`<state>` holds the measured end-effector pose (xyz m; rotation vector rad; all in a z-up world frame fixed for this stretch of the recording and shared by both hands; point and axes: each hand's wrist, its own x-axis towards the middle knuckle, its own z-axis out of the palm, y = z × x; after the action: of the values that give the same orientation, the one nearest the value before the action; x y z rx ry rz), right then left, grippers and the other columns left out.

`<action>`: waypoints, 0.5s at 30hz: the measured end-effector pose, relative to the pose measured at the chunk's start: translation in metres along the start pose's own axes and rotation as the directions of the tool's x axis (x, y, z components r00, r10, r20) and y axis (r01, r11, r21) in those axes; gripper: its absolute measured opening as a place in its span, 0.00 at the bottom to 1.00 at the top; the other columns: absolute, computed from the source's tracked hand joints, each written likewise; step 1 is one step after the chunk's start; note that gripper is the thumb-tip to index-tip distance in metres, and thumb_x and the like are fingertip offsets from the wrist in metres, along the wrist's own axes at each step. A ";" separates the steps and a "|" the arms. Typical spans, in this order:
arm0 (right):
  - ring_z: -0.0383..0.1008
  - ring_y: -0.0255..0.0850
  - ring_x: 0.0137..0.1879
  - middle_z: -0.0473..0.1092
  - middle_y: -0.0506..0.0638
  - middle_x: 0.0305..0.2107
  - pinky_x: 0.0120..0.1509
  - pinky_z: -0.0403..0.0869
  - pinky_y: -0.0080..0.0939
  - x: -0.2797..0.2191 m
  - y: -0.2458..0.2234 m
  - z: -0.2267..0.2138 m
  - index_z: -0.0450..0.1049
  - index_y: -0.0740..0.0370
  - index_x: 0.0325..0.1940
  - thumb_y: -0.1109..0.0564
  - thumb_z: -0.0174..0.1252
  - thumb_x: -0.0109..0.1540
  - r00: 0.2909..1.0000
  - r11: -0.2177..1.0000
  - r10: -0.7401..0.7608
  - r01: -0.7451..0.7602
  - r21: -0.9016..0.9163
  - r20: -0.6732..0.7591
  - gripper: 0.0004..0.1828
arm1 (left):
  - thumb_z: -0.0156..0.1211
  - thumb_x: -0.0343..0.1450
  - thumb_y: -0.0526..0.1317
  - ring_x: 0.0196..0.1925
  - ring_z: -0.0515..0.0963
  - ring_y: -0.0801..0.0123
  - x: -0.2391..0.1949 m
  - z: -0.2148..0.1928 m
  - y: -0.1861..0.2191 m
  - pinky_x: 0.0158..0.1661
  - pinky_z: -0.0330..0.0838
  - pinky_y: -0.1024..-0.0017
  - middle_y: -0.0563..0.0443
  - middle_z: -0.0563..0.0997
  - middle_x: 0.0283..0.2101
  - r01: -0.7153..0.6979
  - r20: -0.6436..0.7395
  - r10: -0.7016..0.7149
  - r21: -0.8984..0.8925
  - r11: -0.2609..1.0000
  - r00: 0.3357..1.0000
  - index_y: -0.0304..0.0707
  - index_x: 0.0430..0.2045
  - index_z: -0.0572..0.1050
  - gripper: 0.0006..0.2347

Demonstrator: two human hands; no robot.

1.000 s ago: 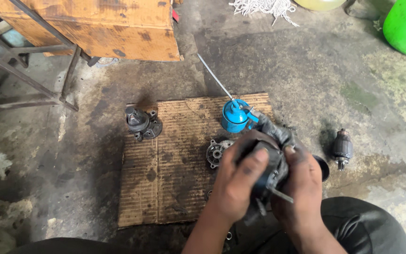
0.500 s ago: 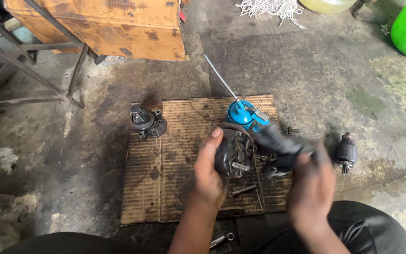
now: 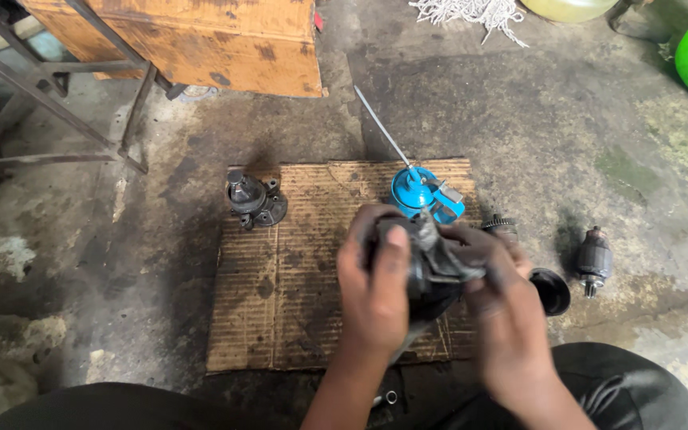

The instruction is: The person sits on the floor and cleans a cylindrical metal mechanical part using a rag. They wipe the exterior and interior surfaces of the part, then spray it with a blue oil can. The person continues to wipe the part and other disassembled components on the cardboard mat.

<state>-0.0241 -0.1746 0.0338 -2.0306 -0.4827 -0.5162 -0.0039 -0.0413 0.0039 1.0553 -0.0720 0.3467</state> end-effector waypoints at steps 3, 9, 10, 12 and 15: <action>0.67 0.37 0.40 0.71 0.51 0.38 0.42 0.61 0.39 -0.004 0.011 -0.002 0.71 0.62 0.56 0.58 0.46 0.65 0.854 0.705 0.514 -0.476 0.526 0.082 0.18 | 0.57 0.73 0.38 0.34 0.79 0.73 -0.002 0.003 0.012 0.40 0.76 0.72 0.50 0.79 0.32 -0.212 0.102 0.189 0.329 0.920 0.977 0.32 0.42 0.72 0.09; 0.66 0.31 0.30 0.71 0.49 0.34 0.30 0.64 0.31 -0.021 0.038 -0.002 0.70 0.66 0.55 0.55 0.46 0.69 0.716 0.228 0.635 -0.532 0.815 0.290 0.16 | 0.61 0.69 0.36 0.31 0.81 0.70 0.000 0.011 0.014 0.37 0.78 0.70 0.48 0.79 0.30 -0.352 0.002 0.417 0.540 0.764 0.909 0.27 0.43 0.73 0.12; 0.66 0.31 0.29 0.72 0.49 0.33 0.29 0.64 0.30 -0.022 0.038 -0.004 0.71 0.67 0.56 0.55 0.48 0.71 0.755 0.206 0.585 -0.491 0.847 0.295 0.15 | 0.61 0.69 0.36 0.31 0.82 0.70 0.000 0.012 0.014 0.37 0.78 0.71 0.48 0.79 0.31 -0.360 0.011 0.417 0.525 0.771 0.909 0.27 0.44 0.73 0.12; 0.69 0.33 0.33 0.73 0.51 0.36 0.35 0.66 0.33 -0.020 0.033 -0.006 0.71 0.67 0.57 0.56 0.48 0.70 0.741 0.189 0.603 -0.494 0.849 0.296 0.15 | 0.61 0.70 0.35 0.32 0.83 0.69 -0.001 0.015 0.013 0.37 0.78 0.72 0.47 0.80 0.34 -0.379 0.035 0.417 0.490 0.785 0.908 0.28 0.45 0.73 0.12; 0.74 0.42 0.50 0.74 0.54 0.45 0.55 0.70 0.41 -0.007 0.020 -0.006 0.69 0.65 0.57 0.56 0.43 0.64 0.639 0.175 0.710 -0.567 0.805 0.295 0.20 | 0.62 0.70 0.36 0.34 0.84 0.68 -0.003 0.016 0.015 0.40 0.80 0.71 0.46 0.80 0.37 -0.412 0.060 0.445 0.508 0.757 0.893 0.28 0.46 0.73 0.14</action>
<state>-0.0208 -0.1906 0.0185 -0.9809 0.2698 0.1525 -0.0091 -0.0493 0.0235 1.5583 -0.1742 0.8561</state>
